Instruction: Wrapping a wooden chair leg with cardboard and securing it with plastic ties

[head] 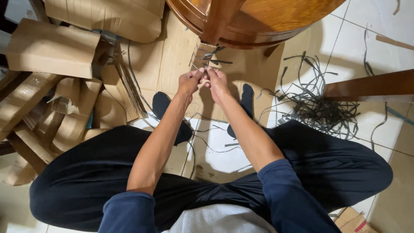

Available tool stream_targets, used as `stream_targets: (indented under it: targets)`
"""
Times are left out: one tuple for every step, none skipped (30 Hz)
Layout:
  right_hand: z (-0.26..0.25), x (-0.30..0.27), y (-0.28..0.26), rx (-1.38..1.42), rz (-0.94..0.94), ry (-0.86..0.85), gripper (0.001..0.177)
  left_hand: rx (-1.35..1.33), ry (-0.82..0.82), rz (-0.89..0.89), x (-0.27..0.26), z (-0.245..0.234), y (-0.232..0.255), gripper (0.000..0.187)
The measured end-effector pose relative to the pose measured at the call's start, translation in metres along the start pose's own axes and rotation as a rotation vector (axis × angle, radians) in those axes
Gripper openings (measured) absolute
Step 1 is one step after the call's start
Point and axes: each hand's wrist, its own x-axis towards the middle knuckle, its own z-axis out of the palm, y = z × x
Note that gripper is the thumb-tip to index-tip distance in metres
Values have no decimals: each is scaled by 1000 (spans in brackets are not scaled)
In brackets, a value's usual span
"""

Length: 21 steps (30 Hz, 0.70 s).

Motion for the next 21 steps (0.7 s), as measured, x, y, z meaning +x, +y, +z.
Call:
stream_targets:
  targets:
    - [4, -6, -4, 25, -64, 55, 12, 52, 5, 54, 12, -3, -12, 24]
    - [8, -12, -8, 50, -128, 111, 13, 103, 11, 107, 24, -5, -23, 22]
    - [11, -14, -7, 50, -125, 109, 13, 104, 14, 105, 26, -6, -27, 22]
    - [14, -15, -5, 80, -137, 139, 11, 101, 34, 166, 27, -6, -30, 17]
    - [16, -16, -6, 110, -153, 171, 10, 99, 51, 229, 30, -6, -33, 12]
    - [19, -13, -6, 112, -153, 171, 10, 101, 52, 230, 26, -5, -29, 12]
    - [21, -10, -6, 155, -135, 199, 8, 107, 76, 254, 22, -5, -25, 7]
    - [23, -7, -6, 197, -117, 226, 7, 114, 100, 277, 19, -4, -22, 4]
    - [23, -4, -5, 197, -116, 225, 7, 114, 101, 277, 15, -6, -19, 4]
    - [24, 0, -5, 172, -100, 279, 5, 123, 140, 283, 12, -8, -16, 3]
    - [25, 5, -6, 145, -84, 331, 3, 131, 180, 289, 9, -10, -12, 3]
    - [8, 34, 15, 143, -84, 329, 3, 129, 181, 289, 11, -9, -12, 3]
    - [-7, 63, 36, 123, -68, 309, 5, 157, 209, 291, 12, -11, -11, 3]
    - [-23, 93, 57, 102, -51, 289, 10, 185, 236, 293, 13, -11, -11, 4]
    - [-25, 112, 69, 103, -49, 289, 10, 187, 236, 291, 15, -11, -13, 4]
    - [-27, 130, 81, 125, -63, 273, 11, 216, 245, 273, 17, -11, -16, 3]
    - [-28, 150, 91, 145, -81, 254, 15, 241, 255, 257, 19, -10, -18, 2]
    - [-25, 140, 82, 144, -82, 252, 15, 239, 256, 259, 23, -15, -21, 2]
    - [-26, 128, 74, 110, -54, 243, 16, 344, 226, 300, 25, -19, -25, 1]
    - [-26, 116, 66, 75, -26, 233, 18, 448, 194, 342, 28, -22, -30, 2]
    - [-25, 113, 60, 73, -29, 236, 18, 445, 191, 343, 24, -22, -21, 2]
